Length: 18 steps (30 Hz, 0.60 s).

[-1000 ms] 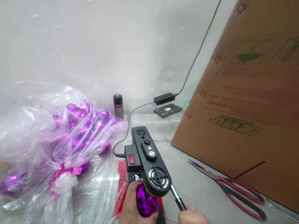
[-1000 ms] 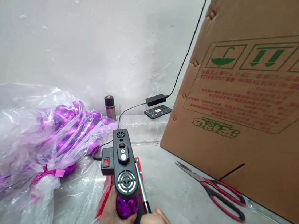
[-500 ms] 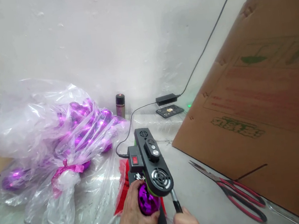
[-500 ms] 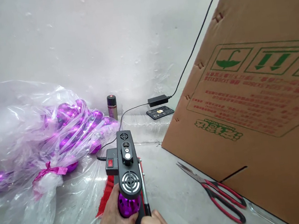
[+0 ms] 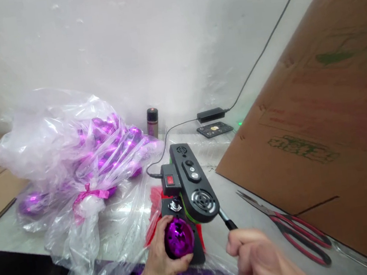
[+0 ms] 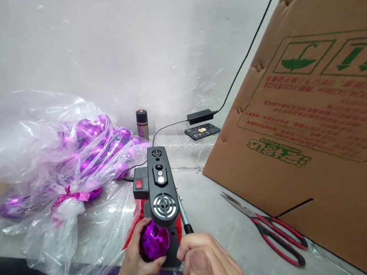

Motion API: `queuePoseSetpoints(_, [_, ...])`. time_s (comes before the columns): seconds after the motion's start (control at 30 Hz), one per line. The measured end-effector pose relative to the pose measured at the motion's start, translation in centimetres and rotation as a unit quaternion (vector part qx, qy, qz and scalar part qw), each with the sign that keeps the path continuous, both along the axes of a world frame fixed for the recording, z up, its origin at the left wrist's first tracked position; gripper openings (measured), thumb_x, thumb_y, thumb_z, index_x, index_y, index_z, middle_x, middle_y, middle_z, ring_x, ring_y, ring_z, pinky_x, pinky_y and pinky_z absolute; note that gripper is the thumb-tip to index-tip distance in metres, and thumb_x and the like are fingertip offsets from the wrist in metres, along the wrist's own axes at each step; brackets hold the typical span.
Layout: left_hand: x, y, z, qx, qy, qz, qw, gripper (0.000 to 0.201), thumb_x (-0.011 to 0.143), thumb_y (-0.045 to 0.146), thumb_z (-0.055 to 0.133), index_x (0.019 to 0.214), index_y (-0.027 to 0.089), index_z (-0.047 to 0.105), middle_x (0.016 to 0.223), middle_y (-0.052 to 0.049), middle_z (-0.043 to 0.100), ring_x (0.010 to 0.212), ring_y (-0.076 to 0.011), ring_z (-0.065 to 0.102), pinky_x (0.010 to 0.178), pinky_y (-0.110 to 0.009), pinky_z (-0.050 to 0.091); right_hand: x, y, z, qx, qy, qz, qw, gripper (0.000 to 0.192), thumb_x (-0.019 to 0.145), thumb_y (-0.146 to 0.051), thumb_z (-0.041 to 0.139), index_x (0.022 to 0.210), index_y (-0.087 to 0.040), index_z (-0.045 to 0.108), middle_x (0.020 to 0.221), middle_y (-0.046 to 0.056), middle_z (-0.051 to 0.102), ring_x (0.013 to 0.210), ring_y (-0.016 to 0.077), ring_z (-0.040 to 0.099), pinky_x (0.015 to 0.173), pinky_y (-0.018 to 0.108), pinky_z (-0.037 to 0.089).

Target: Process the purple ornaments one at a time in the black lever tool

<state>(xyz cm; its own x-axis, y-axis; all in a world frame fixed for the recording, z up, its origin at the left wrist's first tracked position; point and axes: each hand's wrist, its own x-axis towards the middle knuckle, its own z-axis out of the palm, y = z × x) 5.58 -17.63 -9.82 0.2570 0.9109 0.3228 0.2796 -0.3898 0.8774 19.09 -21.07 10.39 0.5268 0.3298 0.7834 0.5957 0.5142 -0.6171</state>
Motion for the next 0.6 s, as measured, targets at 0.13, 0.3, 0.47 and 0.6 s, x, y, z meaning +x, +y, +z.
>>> queuePoseSetpoints(0.13, [-6.8, -6.2, -2.9, 0.046, 0.016, -0.018, 0.999, 0.101, 0.067, 0.038, 0.097, 0.157, 0.026, 0.053, 0.152, -0.018, 0.07, 0.139, -0.0436, 0.069, 0.117, -0.056, 0.059, 1.2, -0.2, -2.0, 0.029, -0.075, 0.048, 0.996, 0.044, 0.103, -0.005, 0.056, 0.063, -0.019, 0.043, 0.057, -0.006, 0.039, 0.055, 0.0062, 0.048, 0.052, 0.021, 0.04])
queuePoseSetpoints(0.3, [-12.6, -11.7, -4.6, -0.083, 0.1, 0.162, 0.978, 0.072, 0.091, 0.046, 0.076, 0.156, 0.024, 0.053, 0.147, -0.015, 0.075, 0.133, -0.0386, 0.074, 0.112, -0.053, 0.063, 1.5, -0.3, -3.0, 0.043, -0.083, 0.029, 0.995, 0.046, 0.103, -0.008, 0.058, 0.061, -0.019, 0.043, 0.057, -0.005, 0.038, 0.053, 0.0071, 0.049, 0.048, 0.022, 0.035])
queuePoseSetpoints(0.47, [-13.7, -10.3, -4.7, -0.08, 0.191, 0.174, 0.963, 0.065, 0.091, 0.043, 0.076, 0.149, 0.02, 0.06, 0.148, -0.018, 0.073, 0.137, -0.0403, 0.071, 0.117, -0.058, 0.059, 0.6, -0.5, -3.3, 0.01, -0.028, 0.001, 1.0, 0.051, 0.104, -0.017, 0.061, 0.057, -0.021, 0.04, 0.054, -0.004, 0.035, 0.054, 0.0109, 0.052, 0.049, 0.026, 0.033])
queuePoseSetpoints(0.6, [-15.5, -8.6, -6.2, -0.051, 0.245, 0.134, 0.959, 0.055, 0.093, 0.039, 0.073, 0.146, 0.024, 0.069, 0.151, -0.016, 0.072, 0.139, -0.0403, 0.069, 0.116, -0.057, 0.059, 0.3, -0.8, -3.2, -0.009, -0.013, -0.021, 1.0, 0.052, 0.105, -0.02, 0.06, 0.057, -0.021, 0.041, 0.057, -0.003, 0.038, 0.054, 0.0105, 0.049, 0.049, 0.027, 0.03])
